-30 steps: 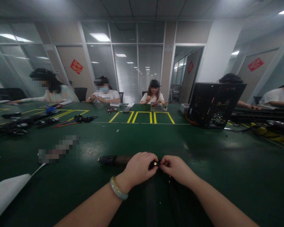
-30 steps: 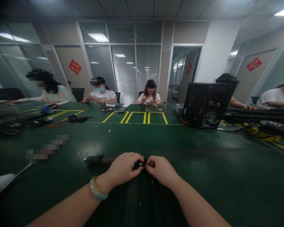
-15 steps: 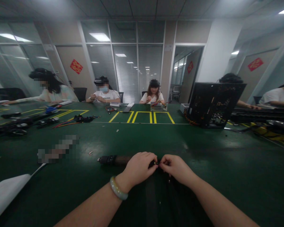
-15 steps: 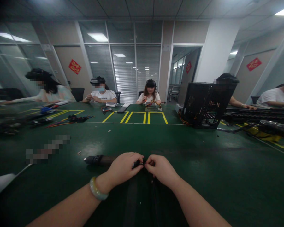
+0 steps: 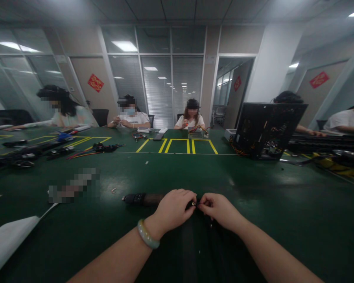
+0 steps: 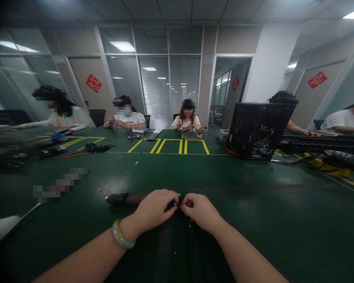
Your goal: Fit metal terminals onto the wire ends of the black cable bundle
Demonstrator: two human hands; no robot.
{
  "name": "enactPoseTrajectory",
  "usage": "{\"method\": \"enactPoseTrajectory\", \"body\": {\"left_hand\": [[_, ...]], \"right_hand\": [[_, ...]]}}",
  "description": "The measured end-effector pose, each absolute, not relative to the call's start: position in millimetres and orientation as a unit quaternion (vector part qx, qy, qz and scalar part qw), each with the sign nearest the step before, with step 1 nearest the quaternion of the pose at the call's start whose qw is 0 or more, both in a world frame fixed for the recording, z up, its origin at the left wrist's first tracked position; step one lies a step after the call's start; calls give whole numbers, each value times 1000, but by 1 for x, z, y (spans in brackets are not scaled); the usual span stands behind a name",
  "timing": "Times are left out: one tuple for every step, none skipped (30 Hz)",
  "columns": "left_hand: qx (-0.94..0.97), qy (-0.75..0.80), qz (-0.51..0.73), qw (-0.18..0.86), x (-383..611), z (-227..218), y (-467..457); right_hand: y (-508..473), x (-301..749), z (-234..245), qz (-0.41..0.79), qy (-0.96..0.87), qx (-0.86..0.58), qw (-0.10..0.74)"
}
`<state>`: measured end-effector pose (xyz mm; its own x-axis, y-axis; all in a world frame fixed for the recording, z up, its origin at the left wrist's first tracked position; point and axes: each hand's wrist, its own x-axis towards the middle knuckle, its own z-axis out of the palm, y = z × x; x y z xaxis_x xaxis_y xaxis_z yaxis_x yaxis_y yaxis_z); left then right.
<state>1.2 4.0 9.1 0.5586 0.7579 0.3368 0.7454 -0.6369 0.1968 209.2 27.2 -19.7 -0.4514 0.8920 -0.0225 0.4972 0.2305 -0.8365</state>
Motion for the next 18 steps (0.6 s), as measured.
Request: {"method": "enactPoseTrajectory", "body": {"left_hand": [[885,422,196,17,1,10,4],[887,419,194,17,1,10,4],[887,418,194,18,1,11,4],[888,418,193,18,1,11,4],[886,420,195,18,2,11,3],[884,424,198,19,2,11,3],[880,429,201,20,2,11,3],[877,434,205,21,2,10,3],[875,437,208,21,2,10,3],[874,437,209,22,2,10,3],[876,434,209,22,2,9,3],[879,429,208,23,1,9,3],[881,423,208,24,1,9,4],[884,418,209,24,1,9,4],[885,414,209,25,1,8,4],[886,413,211,25,1,8,5],[886,412,212,24,1,8,5],[886,412,212,24,1,7,5]], "right_hand": [[27,209,-20,410,-747,-466,238],[28,210,-20,410,-748,-466,236],[28,210,-20,409,-748,-466,235],[28,210,-20,408,-749,-466,234],[28,210,-20,407,-750,-466,234],[28,210,-20,407,-750,-466,233],[28,210,-21,407,-751,-466,232],[28,210,-21,407,-750,-466,232],[28,210,-21,407,-750,-467,231],[28,210,-21,406,-751,-467,230],[28,210,-22,403,-752,-469,231],[28,210,-22,399,-752,-470,231],[28,210,-22,396,-753,-471,231],[28,210,-22,394,-754,-472,231],[28,210,-21,392,-755,-472,230],[28,210,-21,392,-756,-473,229],[28,210,-21,391,-756,-473,228],[28,210,-21,391,-756,-473,228]]}}
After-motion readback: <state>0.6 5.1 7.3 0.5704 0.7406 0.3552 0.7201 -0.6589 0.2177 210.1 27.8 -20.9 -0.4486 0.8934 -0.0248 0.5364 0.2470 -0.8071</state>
